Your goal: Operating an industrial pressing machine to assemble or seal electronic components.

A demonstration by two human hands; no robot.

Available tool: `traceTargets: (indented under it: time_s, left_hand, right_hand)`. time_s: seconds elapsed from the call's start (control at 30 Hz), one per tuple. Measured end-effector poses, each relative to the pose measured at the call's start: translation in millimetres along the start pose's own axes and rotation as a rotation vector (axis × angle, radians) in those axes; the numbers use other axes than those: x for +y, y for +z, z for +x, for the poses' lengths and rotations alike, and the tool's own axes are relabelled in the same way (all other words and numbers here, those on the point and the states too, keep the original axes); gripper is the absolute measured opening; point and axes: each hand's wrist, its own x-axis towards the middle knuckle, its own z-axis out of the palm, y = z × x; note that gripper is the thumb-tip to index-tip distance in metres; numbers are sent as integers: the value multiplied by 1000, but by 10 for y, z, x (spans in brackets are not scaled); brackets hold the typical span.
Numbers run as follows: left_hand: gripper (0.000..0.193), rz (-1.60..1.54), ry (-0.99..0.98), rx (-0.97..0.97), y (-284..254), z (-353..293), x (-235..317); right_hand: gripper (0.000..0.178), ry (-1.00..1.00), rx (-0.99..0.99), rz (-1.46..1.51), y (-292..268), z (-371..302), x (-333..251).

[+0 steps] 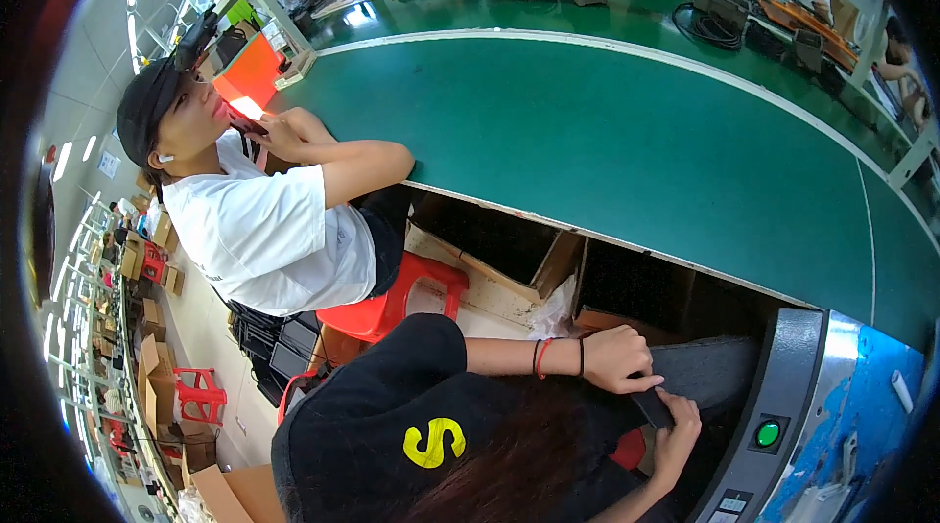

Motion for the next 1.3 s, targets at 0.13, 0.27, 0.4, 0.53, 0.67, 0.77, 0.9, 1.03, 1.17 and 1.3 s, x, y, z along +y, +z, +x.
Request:
traceTargets:
  time_s: [0.13, 0.27, 0.4, 0.53, 0.67, 0.77, 0.9, 1.03, 1.17, 1.3]
  left_hand:
    - [46, 36, 12, -28, -125, 68, 3]
    - [52, 156, 115, 28, -167, 177, 48]
    - [53, 115, 135, 69, -21, 175, -34]
    - [53, 164, 108, 10, -56, 170, -7]
    - [54, 124, 128, 45, -102, 193, -22]
    - [54, 152, 118, 27, -51, 211, -64]
    - [54, 182, 99, 45, -114, 257, -38]
    - [55, 107, 137, 100, -78, 301, -54]
    - [55, 142, 91, 42, -22, 321, -11]
    - [57, 186, 80, 43, -154, 408, -11]
  right_hand:
    - [31, 10, -27, -7, 25, -11, -10]
    - [31, -21, 125, -32, -3, 7, 1]
    - [31, 1, 114, -53, 5, -2, 56]
    - [32, 3, 68, -13, 37, -33, 62]
    - [22, -57, 154, -55, 74, -23, 62]
    - [17, -20, 86, -40, 66, -10, 24]
    - [13, 11, 76, 7, 41, 1, -10]
    - [13, -79, 168, -16, 58, 28, 86]
    - [12, 21, 85, 34, 26, -28, 102]
    - [18, 143, 87, 47, 29, -17, 94]
